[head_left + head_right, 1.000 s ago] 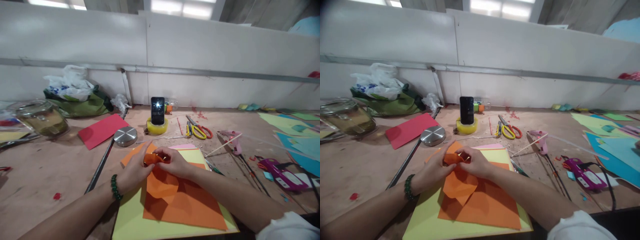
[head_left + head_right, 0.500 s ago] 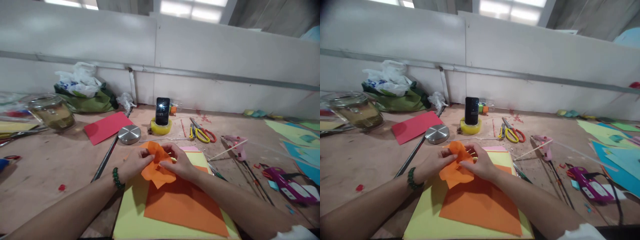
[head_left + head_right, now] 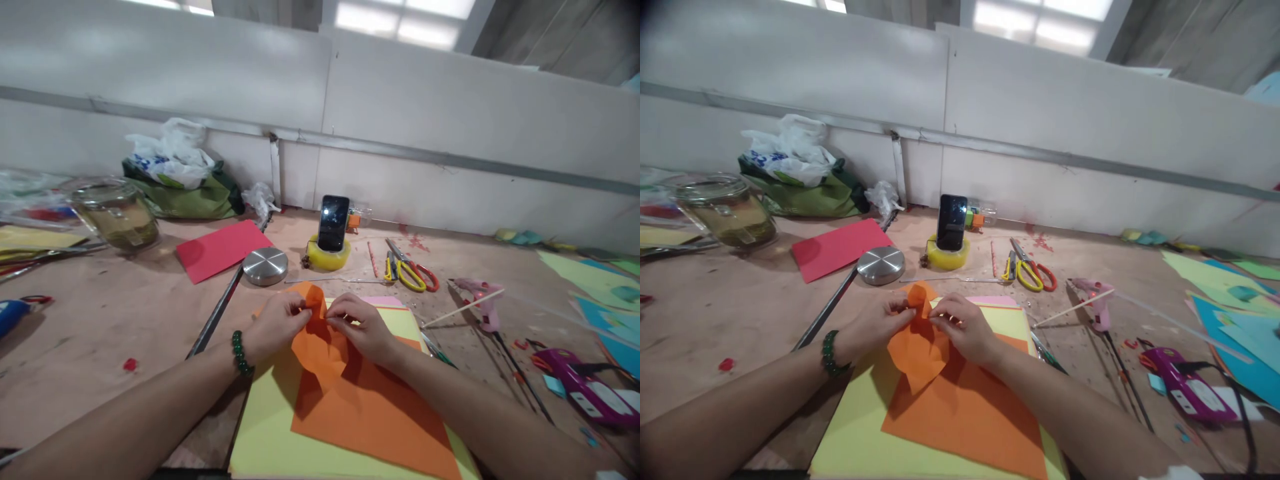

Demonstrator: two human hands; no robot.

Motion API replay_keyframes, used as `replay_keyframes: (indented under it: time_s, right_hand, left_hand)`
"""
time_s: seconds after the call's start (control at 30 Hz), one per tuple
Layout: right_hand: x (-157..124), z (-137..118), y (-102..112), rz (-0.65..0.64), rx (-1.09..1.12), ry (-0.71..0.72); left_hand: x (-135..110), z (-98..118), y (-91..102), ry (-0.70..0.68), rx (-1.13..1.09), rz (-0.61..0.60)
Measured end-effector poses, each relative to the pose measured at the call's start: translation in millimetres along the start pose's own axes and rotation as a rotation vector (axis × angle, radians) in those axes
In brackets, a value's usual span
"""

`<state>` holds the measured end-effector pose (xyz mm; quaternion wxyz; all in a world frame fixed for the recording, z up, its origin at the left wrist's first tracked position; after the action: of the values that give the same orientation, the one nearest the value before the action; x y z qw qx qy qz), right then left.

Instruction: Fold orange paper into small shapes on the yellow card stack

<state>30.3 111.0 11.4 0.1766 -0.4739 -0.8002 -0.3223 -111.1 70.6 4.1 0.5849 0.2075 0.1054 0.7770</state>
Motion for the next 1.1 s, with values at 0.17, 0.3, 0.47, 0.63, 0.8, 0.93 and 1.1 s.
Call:
replay_keyframes:
  time_s: [0.17, 0.3, 0.47, 0.63, 0.8, 0.93, 1.1]
  right_hand:
    - [-4.0, -6.6, -2.4, 0.03, -0.103, 0.127]
    - [-5.6, -8.2, -3.9, 0.042, -0.144, 0.186]
    - [-6.1, -8.2, -5.2, 0.025, -0.16, 0.184]
    - [-6.4, -2.0, -6.2, 0.024, -0.197, 0.129]
    - [-8.8, -0.6, -10.0, -0.013, -0.284, 0.149]
    - [-8.6, 1.0, -10.2, -0.031, -0.283, 0.089]
    - [-7.7, 4.0, -11.6, -0.056, -0.239, -0.005]
  left_hand:
    - [-2.8, 2.3, -6.1, -0.01, -0.04, -0.054]
    - [-4.3, 1.8, -10.7, 0.034, -0.094, -0.105]
    - [-4.6, 3.3, -10.1, 0.04, -0.047, -0.132]
    - [-5.1, 2.4, -10.4, 0.006, 0.0, -0.139]
    - [-6.2, 3.8, -12.2, -0.026, 0.065, -0.144]
    - [-6.2, 5.5, -13.0, -0.057, 0.071, -0.131]
    - [-8.1, 1.8, -15.8, -0.026, 0.059, -0.163]
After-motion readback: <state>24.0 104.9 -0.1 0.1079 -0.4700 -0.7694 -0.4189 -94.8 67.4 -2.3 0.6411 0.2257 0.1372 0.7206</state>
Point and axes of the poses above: each hand's wrist, its own x-axis towards the middle knuckle, its own y-axis out of the back of the hand, z = x × y, the point moved 7 cm from there along x, towards the middle knuckle, and after that the axes turned 13 degrees about z, right-handed, at the moved point
